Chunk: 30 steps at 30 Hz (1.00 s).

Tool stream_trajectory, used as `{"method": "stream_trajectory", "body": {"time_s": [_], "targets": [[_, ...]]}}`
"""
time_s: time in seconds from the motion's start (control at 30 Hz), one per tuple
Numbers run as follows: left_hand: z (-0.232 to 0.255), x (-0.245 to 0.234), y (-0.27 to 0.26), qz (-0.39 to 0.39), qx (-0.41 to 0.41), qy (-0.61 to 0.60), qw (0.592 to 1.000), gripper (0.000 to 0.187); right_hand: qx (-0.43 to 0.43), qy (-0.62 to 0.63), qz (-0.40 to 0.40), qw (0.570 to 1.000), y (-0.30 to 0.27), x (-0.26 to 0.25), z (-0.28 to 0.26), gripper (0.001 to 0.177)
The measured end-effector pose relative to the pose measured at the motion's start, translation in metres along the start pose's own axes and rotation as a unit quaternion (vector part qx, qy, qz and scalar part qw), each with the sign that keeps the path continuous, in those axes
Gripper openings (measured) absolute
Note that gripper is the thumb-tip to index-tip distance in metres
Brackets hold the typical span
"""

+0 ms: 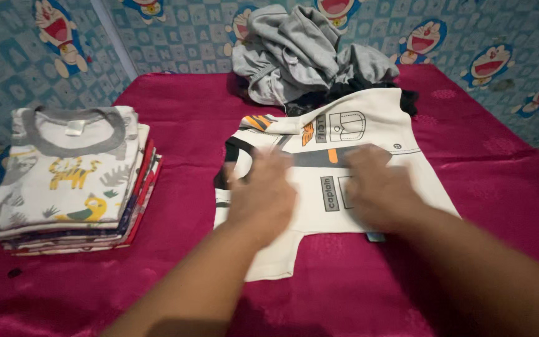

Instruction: The person smooths out a white shirt with their hands on a bed, folds the sides inward, and سپس folds it into a square before placing it on a stack of laundry.

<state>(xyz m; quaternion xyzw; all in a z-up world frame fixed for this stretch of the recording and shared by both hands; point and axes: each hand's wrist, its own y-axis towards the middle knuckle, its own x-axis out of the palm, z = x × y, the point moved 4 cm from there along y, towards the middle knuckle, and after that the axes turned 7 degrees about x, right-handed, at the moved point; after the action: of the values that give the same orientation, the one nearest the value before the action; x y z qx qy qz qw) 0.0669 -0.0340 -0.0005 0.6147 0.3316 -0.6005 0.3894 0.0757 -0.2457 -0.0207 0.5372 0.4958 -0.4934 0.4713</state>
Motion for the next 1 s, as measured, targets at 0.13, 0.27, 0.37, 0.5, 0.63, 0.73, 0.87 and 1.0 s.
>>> {"method": "stream_trajectory", "body": {"time_s": [0.13,0.27,0.37,0.5,0.63,0.73,0.87,1.0], "targets": [[0.017,0.018,0.015,0.007,0.081,-0.127,0.989,0.062,-0.089,-0.010,-0.015,0.996,0.003,0.012,-0.027,0.069],[-0.012,0.020,0.029,0.008,0.031,-0.074,0.997,0.063,-0.046,0.016,-0.011,0.999,0.018,-0.002,0.007,0.068],[-0.041,0.005,0.032,-0.002,-0.058,-0.051,0.997,0.063,0.055,0.016,-0.022,0.998,0.031,-0.021,0.027,0.063],[-0.039,0.008,0.042,-0.021,-0.069,0.045,0.996,0.060,0.165,-0.005,-0.070,0.984,0.041,-0.024,0.029,0.059],[0.000,0.025,0.066,-0.015,0.091,-0.026,0.995,0.059,-0.171,0.002,0.105,0.980,0.039,0.009,-0.020,0.057],[-0.004,0.031,0.076,-0.008,0.050,-0.075,0.996,0.062,-0.134,0.043,0.056,0.988,0.060,0.018,-0.019,0.064],[-0.050,0.022,0.075,-0.035,-0.050,-0.068,0.996,0.062,0.000,0.021,-0.006,1.000,0.070,0.005,0.011,0.064],[-0.082,0.008,0.061,-0.035,-0.126,-0.095,0.987,0.061,0.136,0.026,-0.030,0.990,0.059,-0.020,0.044,0.064]]}}
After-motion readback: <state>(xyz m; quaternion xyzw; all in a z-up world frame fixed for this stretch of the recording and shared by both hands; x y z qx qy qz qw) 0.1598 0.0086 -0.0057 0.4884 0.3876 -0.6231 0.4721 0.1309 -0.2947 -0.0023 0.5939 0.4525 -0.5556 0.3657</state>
